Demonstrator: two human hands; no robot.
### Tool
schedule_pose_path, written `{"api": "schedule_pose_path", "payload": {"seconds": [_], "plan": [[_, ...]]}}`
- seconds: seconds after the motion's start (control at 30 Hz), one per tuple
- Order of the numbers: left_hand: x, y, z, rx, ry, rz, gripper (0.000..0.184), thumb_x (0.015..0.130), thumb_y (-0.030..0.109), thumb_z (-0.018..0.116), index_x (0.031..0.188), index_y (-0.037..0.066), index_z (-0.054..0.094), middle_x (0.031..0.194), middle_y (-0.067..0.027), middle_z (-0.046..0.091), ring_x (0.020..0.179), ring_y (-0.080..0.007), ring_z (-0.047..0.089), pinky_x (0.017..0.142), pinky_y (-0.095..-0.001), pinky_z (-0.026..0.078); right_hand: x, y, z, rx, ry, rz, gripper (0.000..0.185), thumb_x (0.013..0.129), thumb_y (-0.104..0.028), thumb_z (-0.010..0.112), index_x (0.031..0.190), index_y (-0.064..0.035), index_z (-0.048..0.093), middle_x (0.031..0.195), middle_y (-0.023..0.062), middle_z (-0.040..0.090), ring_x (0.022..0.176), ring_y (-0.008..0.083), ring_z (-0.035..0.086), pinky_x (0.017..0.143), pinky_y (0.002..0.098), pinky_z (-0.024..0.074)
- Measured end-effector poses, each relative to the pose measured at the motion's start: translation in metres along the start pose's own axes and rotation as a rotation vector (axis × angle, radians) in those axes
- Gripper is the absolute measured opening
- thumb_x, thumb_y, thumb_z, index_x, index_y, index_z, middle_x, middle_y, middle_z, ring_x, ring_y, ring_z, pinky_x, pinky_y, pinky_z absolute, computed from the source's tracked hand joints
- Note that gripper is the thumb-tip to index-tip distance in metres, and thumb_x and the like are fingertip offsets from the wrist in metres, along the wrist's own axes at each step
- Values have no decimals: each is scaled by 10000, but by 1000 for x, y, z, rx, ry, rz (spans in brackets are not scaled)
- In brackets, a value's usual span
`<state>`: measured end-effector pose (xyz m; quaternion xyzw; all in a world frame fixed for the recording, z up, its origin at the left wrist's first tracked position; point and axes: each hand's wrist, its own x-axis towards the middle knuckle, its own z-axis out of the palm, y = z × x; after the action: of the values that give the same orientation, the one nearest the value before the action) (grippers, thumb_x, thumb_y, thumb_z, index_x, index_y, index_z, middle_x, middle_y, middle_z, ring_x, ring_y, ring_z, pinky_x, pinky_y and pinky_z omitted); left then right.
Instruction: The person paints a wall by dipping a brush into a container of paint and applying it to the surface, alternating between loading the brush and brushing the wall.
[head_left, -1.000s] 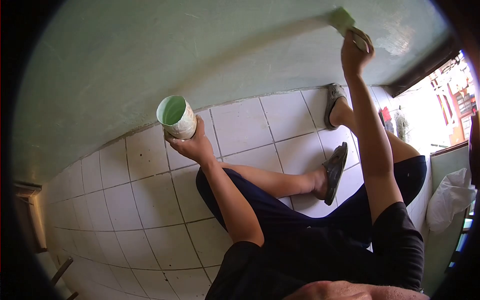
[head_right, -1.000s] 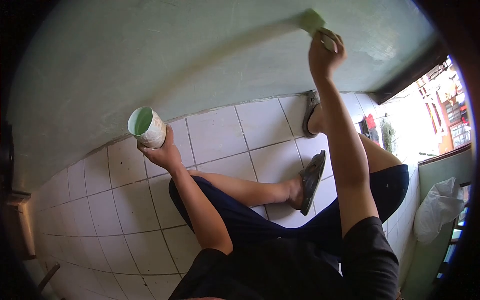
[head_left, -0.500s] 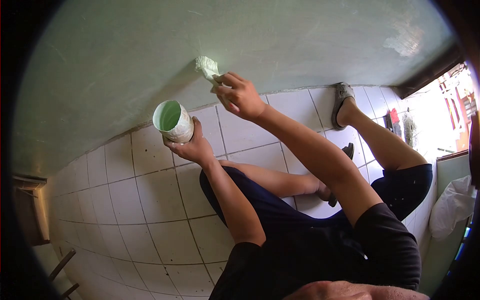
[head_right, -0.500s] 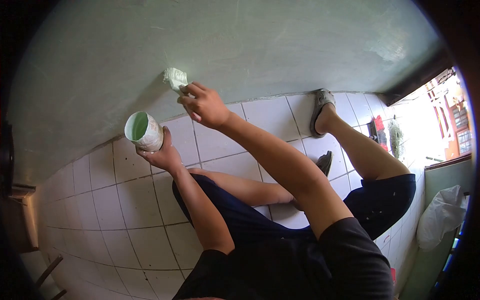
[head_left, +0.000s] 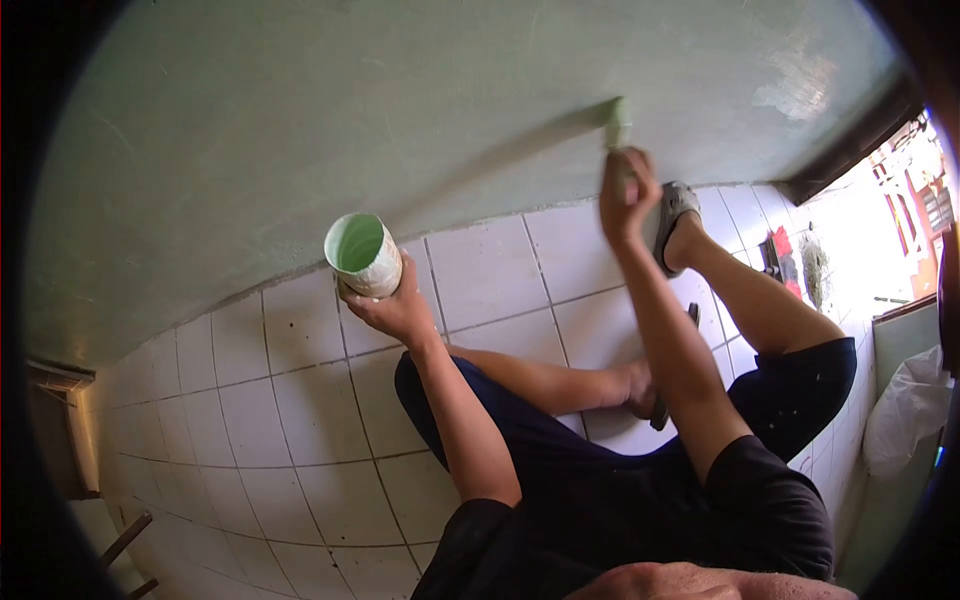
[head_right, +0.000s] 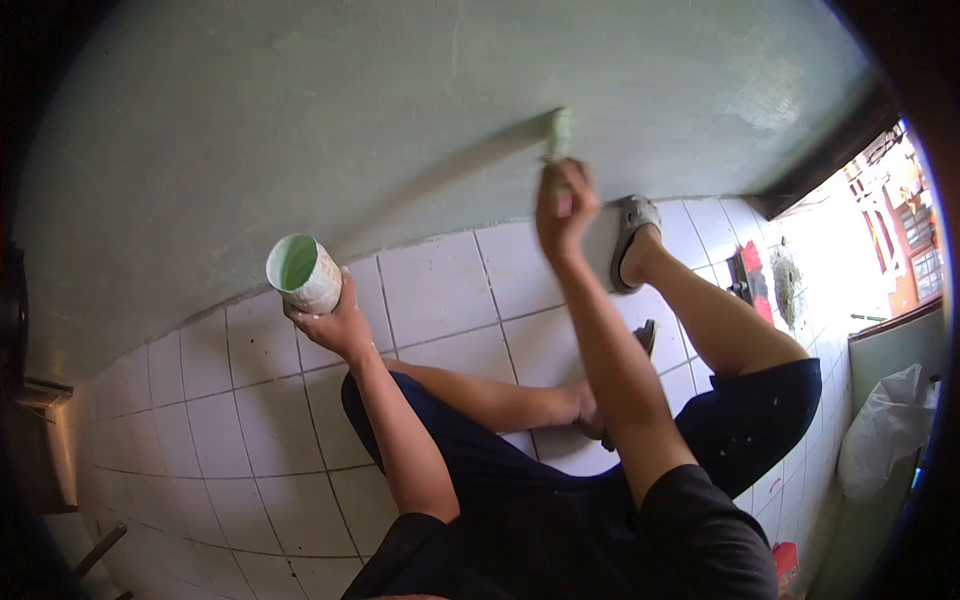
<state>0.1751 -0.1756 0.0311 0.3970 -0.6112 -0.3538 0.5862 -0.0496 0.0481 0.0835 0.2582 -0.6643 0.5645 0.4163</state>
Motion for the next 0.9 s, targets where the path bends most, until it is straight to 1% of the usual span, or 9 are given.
{"api": "schedule_pose_path", "payload": {"seconds": [0.07, 0.2, 0.23, 0.33, 0.4, 0.47, 0.53, 0.67, 0.9], "plan": [[-3, -5, 1, 16, 18, 17, 862, 701, 233, 945, 1395, -9, 493, 1326, -186, 583, 1243, -369, 576, 1087, -496, 462, -20, -26, 41, 73, -187, -108, 129, 857, 85, 651, 907, -14, 718, 957, 172, 694, 866, 322, 686, 761, 385, 543], [-9, -16, 6, 179, -37, 73, 898, 669, 290, 978, 1374, -18, 514, 1288, -198, 624, 1189, -374, 624, 1050, -489, 488, -40, -89, 68, 298, -446, 61, 118, 866, 41, 701, 958, -16, 749, 943, 156, 702, 825, 313, 688, 749, 357, 539], [-11, -17, 6, 166, -60, 99, 907, 660, 300, 986, 1370, -19, 522, 1280, -198, 634, 1178, -373, 633, 1043, -487, 492, -37, -99, 62, 316, -432, 45, 118, 866, 41, 701, 958, -16, 749, 943, 156, 702, 825, 313, 688, 749, 357, 539], [-17, -12, 8, -85, -205, 160, 881, 664, 255, 960, 1390, -8, 536, 1303, -188, 623, 1186, -382, 617, 1035, -470, 490, -33, -103, 30, 418, -384, 431, 102, 897, -9, 737, 994, 14, 756, 948, 117, 736, 838, 202, 707, 738, 328, 545], [-24, -2, 11, -132, -341, 123, 800, 630, 212, 957, 1323, 9, 611, 1214, -175, 680, 1119, -370, 661, 1001, -471, 514, -29, -103, 3, 510, -337, 705, 151, 928, -50, 754, 1018, 70, 739, 973, 103, 738, 901, 146, 708, 777, 287, 583], [-30, 1, 17, 60, -440, 321, 763, 594, 167, 958, 1275, 28, 644, 1162, -173, 708, 1091, -385, 679, 973, -484, 538, -16, -110, -25, 642, -256, 828, 193, 940, -63, 748, 1042, 94, 703, 990, 142, 726, 920, 195, 729, 824, 309, 628], [-41, 15, 24, 56, -520, 307, 749, 564, 127, 958, 1246, 47, 658, 1149, -167, 724, 1077, -399, 686, 947, -498, 556, 6, -111, -46, 776, -264, 984, 220, 939, -54, 743, 1074, 96, 655, 1024, 164, 708, 937, 240, 735, 849, 369, 660], [-68, 24, 30, 35, -540, 352, 792, 551, 111, 963, 1268, 53, 634, 1163, -154, 725, 1091, -388, 684, 954, -505, 550, 34, -111, -76, 936, -288, 1102, 209, 944, -55, 730, 1090, 59, 633, 1068, 164, 697, 926, 255, 733, 865, 386, 652], [-91, 18, 36, 39, -569, 409, 870, 537, 120, 971, 1318, 56, 592, 1239, -151, 688, 1167, -391, 633, 1012, -514, 492, 49, -92, -108, 899, -427, 1125, 193, 951, -63, 719, 1053, 86, 650, 1035, 157, 702, 939, 243, 731, 861, 377, 659]]}}
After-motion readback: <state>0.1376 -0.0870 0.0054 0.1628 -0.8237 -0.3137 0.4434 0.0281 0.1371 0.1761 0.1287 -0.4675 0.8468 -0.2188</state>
